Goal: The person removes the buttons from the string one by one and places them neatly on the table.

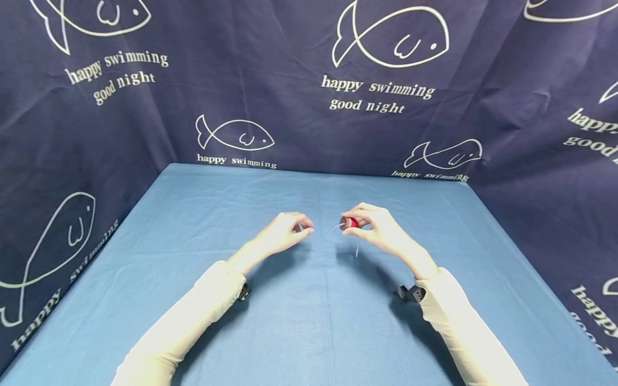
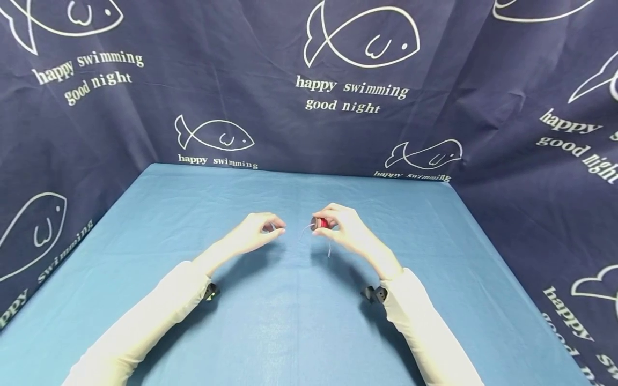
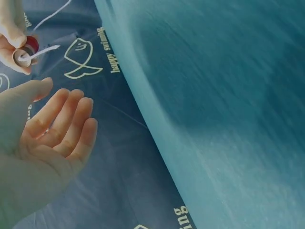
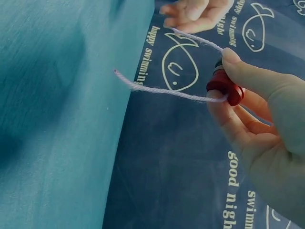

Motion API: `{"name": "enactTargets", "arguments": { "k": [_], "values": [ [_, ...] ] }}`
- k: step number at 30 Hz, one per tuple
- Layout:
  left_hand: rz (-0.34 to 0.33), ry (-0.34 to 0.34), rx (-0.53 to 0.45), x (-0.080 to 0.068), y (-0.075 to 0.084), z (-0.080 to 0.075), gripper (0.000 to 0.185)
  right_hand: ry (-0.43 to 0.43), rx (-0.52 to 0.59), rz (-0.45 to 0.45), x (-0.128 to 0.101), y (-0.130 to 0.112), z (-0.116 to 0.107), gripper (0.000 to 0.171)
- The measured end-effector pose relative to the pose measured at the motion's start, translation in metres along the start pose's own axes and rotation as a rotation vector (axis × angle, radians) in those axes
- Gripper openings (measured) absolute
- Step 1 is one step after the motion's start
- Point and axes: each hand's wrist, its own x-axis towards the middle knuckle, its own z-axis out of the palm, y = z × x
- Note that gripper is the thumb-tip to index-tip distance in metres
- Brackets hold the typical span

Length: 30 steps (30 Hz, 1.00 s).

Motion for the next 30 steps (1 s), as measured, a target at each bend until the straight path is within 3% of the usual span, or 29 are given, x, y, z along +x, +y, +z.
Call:
{"name": "enactTargets", "arguments": {
  "k": [8,18,30],
  "values": [
    [-0.019,0.071,-0.120,0.007,0.011,0.001,0.018,0.014,-0.012,-0.057,0.001,-0.009,-0.001,0.035],
    [-0.100,0.040,-0.241,0.013,0.020,0.008,0.023,-0.014,-0.043,-0.077,0.003,-0.014,0.005,0.033],
    [-0.148,0.025,-0.371,0.017,0.023,0.014,0.027,-0.040,-0.022,-0.073,0.005,-0.007,0.014,0.031]
  ]
}}
